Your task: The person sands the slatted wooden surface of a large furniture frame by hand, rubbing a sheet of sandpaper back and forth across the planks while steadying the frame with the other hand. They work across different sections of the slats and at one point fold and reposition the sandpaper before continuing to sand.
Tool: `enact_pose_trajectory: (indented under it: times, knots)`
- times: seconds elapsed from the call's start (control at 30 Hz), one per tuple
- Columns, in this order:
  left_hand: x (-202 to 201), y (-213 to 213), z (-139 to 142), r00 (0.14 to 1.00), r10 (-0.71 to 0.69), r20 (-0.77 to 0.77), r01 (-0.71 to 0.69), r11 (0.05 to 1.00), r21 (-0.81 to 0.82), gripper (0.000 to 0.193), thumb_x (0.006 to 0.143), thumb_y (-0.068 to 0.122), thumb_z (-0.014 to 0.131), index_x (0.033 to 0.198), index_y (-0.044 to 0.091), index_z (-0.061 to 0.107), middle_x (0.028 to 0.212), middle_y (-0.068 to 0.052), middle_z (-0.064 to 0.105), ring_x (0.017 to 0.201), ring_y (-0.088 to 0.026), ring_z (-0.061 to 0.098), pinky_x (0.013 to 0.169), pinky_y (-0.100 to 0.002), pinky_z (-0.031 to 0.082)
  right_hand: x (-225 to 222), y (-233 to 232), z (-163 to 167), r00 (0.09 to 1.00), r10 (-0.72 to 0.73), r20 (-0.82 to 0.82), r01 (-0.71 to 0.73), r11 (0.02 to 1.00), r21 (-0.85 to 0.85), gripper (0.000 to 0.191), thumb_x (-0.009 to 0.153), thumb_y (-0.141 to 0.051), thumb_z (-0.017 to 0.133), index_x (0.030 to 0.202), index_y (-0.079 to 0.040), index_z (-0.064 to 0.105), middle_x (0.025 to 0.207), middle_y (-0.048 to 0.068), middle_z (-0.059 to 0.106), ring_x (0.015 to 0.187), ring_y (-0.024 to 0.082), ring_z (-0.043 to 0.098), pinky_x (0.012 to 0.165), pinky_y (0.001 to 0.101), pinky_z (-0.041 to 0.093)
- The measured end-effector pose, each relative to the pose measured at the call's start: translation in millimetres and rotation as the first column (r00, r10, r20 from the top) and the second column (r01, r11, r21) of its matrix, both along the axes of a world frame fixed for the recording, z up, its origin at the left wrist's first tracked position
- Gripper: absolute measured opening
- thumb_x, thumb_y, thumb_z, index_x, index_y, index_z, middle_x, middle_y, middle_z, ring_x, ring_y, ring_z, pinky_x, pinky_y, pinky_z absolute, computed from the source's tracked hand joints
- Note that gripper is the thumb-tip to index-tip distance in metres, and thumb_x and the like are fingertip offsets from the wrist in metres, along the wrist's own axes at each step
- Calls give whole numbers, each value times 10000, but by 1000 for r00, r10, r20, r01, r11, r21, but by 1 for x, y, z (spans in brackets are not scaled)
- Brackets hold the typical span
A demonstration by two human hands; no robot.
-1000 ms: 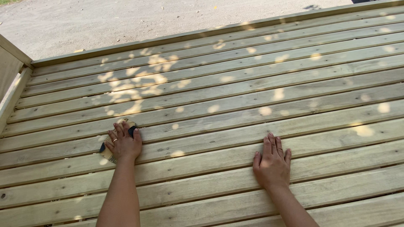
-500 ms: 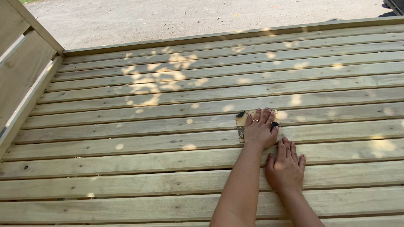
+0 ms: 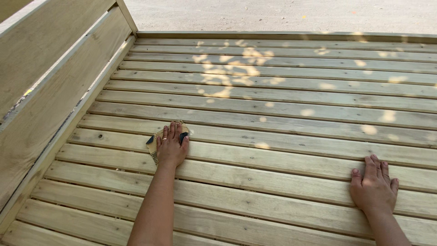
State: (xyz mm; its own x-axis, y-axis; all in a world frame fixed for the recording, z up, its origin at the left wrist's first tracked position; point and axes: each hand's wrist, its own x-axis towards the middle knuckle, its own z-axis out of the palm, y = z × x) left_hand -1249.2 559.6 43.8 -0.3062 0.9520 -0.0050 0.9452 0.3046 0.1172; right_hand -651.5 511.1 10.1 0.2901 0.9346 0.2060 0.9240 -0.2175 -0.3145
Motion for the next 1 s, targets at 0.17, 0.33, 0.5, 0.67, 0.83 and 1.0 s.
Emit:
enact_pose_trajectory:
  times: [0.17, 0.33, 0.5, 0.67, 0.83, 1.0]
  knots:
    - [-84, -1, 4, 1000, 29, 8, -29, 1000, -6, 709, 995, 571, 308, 1635, 324, 130, 1723, 63, 67, 1578, -210, 82, 1266, -473, 73, -3, -1, 2, 980, -39, 195, -1, 980, 199, 643, 1081, -461, 364, 1582, -58, 339, 1610, 239, 284, 1603, 373, 240, 1321, 570, 166]
    - [-134, 19, 10, 999, -35, -2, 35, 999, -11, 703, 1007, 557, 303, 1639, 310, 120, 1726, 57, 60, 1572, -207, 80, 1265, -472, 70, -123, 28, 8, 980, -85, 180, 61, 989, 133, 710, 981, -475, 364, 1596, -147, 231, 1662, 124, 167, 1553, 374, 102, 1190, 690, 80]
    - [-206, 26, 10, 1000, -8, 14, 8, 999, -34, 688, 1003, 569, 270, 1629, 340, 100, 1715, 67, 41, 1569, -196, 62, 1265, -449, 64, -354, 60, 16, 970, 173, 173, -140, 972, -188, 683, 947, -484, 385, 1588, -296, 238, 1691, 8, 151, 1557, 277, 75, 1185, 664, 78]
    - [-298, 32, 23, 991, 137, 7, -137, 991, -9, 700, 1011, 547, 274, 1643, 302, 99, 1731, 45, 43, 1580, -207, 61, 1268, -463, 67, -427, 59, 33, 960, 224, 169, -207, 972, -113, 642, 926, -376, 410, 1563, -335, 341, 1677, 1, 248, 1547, 265, 193, 1220, 588, 157]
    - [-271, 87, 16, 990, 139, 34, -138, 990, -16, 693, 1024, 508, 261, 1637, 244, 76, 1724, 2, 9, 1589, -235, 21, 1264, -463, 41, -420, 54, 30, 955, 197, 222, -180, 979, -97, 660, 899, -364, 426, 1554, -332, 355, 1662, 14, 272, 1540, 270, 232, 1212, 587, 176]
    - [-91, 149, 28, 966, -245, 78, 245, 969, 3, 743, 1010, 481, 321, 1643, 191, 63, 1733, -30, 7, 1582, -241, 42, 1265, -444, 51, -417, 55, 20, 951, 197, 238, -172, 977, -123, 655, 893, -360, 421, 1543, -333, 339, 1663, 8, 258, 1541, 249, 198, 1215, 575, 165]
